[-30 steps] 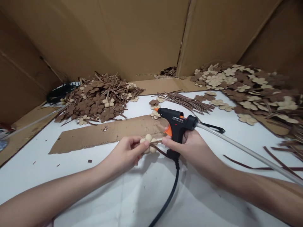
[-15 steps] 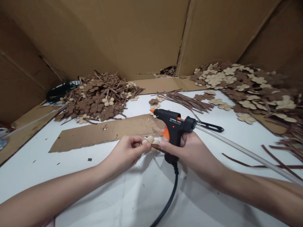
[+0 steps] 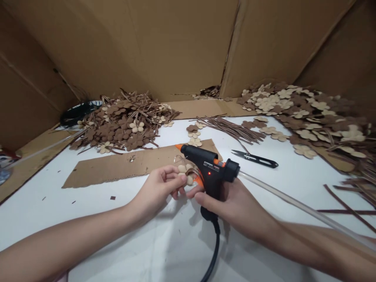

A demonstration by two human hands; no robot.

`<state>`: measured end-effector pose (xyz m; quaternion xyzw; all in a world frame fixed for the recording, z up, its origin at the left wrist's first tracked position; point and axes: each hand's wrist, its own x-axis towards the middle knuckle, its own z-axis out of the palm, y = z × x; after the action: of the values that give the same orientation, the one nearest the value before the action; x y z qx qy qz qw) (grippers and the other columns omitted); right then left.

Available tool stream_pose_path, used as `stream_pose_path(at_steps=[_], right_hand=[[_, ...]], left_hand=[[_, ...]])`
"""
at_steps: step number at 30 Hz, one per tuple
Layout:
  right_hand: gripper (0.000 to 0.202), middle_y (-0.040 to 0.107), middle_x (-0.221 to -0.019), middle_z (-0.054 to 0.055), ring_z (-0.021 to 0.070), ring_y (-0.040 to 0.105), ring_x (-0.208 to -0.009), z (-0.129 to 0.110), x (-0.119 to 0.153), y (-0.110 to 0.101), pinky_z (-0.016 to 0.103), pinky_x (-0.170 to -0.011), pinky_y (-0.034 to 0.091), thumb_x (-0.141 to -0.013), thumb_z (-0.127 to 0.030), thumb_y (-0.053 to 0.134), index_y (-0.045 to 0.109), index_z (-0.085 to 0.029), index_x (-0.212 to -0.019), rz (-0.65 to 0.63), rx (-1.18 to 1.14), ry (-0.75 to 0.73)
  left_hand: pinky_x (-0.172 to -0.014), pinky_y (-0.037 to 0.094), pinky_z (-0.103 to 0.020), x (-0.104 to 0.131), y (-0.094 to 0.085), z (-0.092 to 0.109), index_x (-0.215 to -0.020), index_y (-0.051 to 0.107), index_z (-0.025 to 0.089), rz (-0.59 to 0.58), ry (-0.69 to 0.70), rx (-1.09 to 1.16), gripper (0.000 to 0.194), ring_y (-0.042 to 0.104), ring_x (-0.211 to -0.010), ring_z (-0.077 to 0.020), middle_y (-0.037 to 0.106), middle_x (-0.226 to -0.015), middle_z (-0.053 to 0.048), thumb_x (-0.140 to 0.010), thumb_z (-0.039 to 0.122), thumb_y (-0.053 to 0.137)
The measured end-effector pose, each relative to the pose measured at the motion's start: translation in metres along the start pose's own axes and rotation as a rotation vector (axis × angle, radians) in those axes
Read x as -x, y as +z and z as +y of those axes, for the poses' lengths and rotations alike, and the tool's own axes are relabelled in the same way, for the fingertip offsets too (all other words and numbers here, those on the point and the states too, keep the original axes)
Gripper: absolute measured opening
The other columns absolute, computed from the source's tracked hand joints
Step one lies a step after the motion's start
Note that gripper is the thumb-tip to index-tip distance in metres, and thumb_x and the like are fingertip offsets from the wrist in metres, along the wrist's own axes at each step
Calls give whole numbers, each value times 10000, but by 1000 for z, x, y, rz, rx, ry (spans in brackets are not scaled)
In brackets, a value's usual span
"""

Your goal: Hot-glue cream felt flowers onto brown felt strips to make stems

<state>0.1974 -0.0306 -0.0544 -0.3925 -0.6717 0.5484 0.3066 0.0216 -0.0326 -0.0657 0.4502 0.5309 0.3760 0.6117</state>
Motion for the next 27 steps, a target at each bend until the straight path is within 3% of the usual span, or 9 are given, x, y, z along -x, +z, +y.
stream_pose_path(at_steps=[6, 12, 27], right_hand=[[184, 616, -709, -9, 100, 531, -572, -4, 2, -1, 197, -511, 432, -792, -330, 556, 668, -197, -732, 16, -4, 127], [207, 625, -709, 3, 111, 545, -605, -4, 6, 0, 202, -535, 447, -798, -353, 551, 652, -192, -716, 25, 4, 135], [286, 637, -637, 24, 122, 538, -558, -10, 2, -6, 228, -532, 457, -795, -420, 555, 612, -167, -675, 112, -71, 104]], left_hand=[[-504, 429, -175, 0, 2, 1, -808, 570, 139, 115, 62, 144, 181, 581, -555, -96, 653, -656, -28, -736, 277, 663], [-525, 436, -195, -3, 0, 2, -773, 552, 140, 215, 97, 221, 183, 584, -558, -110, 651, -639, -31, -709, 258, 676], [-556, 389, -229, -4, -1, 0, -709, 529, 144, 229, 105, 250, 168, 482, -511, -83, 541, -589, 27, -749, 271, 631]])
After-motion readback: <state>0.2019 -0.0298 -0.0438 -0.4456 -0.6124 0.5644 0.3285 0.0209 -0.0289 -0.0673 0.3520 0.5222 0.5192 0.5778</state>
